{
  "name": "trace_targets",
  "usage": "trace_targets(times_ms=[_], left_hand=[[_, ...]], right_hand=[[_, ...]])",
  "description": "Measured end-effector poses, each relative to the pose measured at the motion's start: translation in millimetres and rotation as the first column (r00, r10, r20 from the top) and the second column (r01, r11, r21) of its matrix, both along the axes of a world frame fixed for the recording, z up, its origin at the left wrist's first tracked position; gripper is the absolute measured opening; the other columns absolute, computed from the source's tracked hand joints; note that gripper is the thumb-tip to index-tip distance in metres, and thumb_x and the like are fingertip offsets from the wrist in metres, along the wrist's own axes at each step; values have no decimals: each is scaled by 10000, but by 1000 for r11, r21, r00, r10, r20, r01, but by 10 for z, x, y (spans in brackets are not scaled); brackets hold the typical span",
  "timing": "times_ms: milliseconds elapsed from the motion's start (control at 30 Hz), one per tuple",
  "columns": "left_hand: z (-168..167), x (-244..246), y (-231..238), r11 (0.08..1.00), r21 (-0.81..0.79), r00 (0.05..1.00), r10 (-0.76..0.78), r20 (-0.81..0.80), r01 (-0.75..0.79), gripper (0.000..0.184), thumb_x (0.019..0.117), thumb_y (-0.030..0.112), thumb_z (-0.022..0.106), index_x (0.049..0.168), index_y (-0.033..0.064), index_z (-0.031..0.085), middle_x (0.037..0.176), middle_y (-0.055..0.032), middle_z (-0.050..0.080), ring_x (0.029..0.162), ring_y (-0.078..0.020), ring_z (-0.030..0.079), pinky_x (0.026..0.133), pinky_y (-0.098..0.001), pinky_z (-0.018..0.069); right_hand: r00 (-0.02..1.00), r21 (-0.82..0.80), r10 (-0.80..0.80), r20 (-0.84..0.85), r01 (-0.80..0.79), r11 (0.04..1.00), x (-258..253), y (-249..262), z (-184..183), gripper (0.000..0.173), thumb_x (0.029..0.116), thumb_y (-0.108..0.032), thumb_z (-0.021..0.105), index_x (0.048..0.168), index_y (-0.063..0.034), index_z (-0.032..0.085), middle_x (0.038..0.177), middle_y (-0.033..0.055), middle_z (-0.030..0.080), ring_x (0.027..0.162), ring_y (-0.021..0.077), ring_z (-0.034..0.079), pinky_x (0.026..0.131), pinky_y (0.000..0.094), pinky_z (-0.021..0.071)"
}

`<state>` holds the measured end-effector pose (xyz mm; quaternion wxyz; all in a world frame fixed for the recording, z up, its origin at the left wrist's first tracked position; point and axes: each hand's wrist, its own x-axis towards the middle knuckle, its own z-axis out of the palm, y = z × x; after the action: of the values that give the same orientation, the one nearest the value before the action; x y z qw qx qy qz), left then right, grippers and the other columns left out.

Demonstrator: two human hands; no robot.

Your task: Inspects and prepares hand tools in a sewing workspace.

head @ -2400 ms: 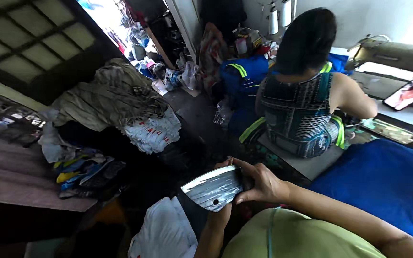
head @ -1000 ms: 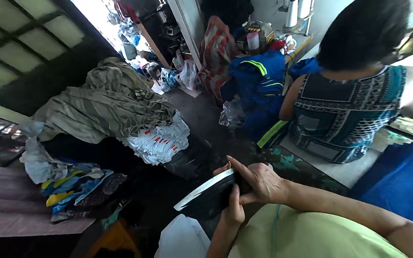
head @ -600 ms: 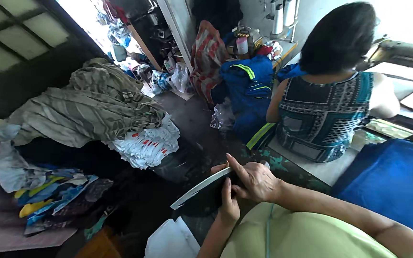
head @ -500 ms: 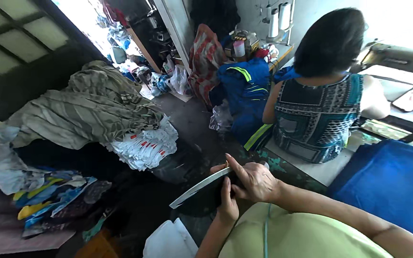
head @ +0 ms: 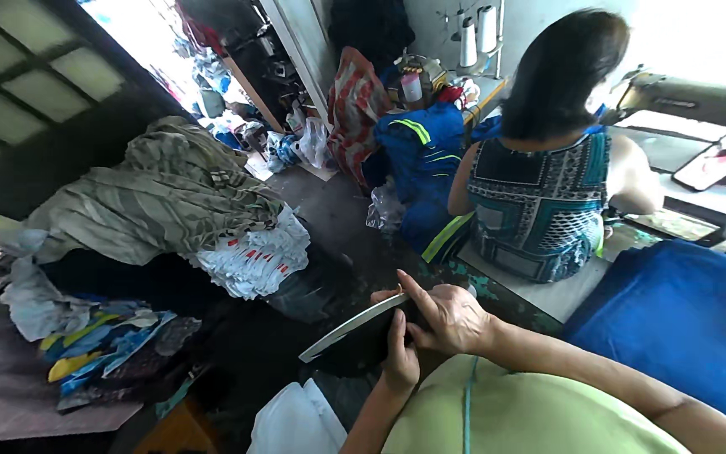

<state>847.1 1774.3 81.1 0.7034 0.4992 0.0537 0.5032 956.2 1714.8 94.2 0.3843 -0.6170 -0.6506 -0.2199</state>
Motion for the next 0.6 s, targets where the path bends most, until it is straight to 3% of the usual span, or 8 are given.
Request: trace_targets(times_ms=[133, 267, 367, 533, 600], left_hand=[[-50, 28, -57, 999, 7, 998, -49, 47, 48, 208, 1016, 206, 584, 1120, 180, 763, 1073, 67, 767, 1041, -5, 693, 964, -226, 539], [-102, 40, -105, 996, 86, 1000, -11, -14, 12, 230, 1038, 224, 559, 1151, 214, 759, 1095, 105, 759, 1060, 21, 679, 976, -209, 531], [-124, 20, -108, 999, 35, 1000, -30, -6, 30, 210, 1022, 209, 587, 1139, 190, 761, 1087, 72, 766, 1049, -5, 693, 967, -232, 543], [-86, 28, 39, 999, 6, 998, 47, -32, -47, 212, 1018, 196, 584, 1094, 228, 780, 1052, 112, 769, 1029, 26, 688, 953, -202, 537], [-126, 36, 220, 999, 23, 999, 46, -1, -46, 210, 1023, 189, 586, 1129, 206, 767, 1082, 103, 761, 1052, 17, 678, 971, -212, 529]], right_hand=[[1000, -10, 6, -17, -6, 1000, 28, -98, -30, 661, 985, -415, 509, 1356, 132, 529, 586, 59, 620, 457, 193, 563, 459, 328, 456], [1000, 21, 13, -27, -12, 1000, 51, -146, -102, 644, 972, -399, 539, 1338, 131, 546, 595, 59, 627, 457, 180, 554, 466, 311, 451], [999, 31, 27, -40, -26, 999, 50, -127, -152, 663, 991, -433, 509, 1338, 131, 540, 617, 64, 649, 459, 173, 552, 464, 307, 446], [999, 30, 4, -33, -3, 1000, 35, 88, -174, 697, 1010, -488, 466, 1329, 126, 556, 559, 46, 591, 448, 172, 539, 463, 308, 442], [1000, 27, 16, -27, -15, 1000, 44, 253, -178, 693, 1007, -480, 474, 1333, 126, 549, 563, 48, 592, 452, 174, 540, 465, 306, 443]])
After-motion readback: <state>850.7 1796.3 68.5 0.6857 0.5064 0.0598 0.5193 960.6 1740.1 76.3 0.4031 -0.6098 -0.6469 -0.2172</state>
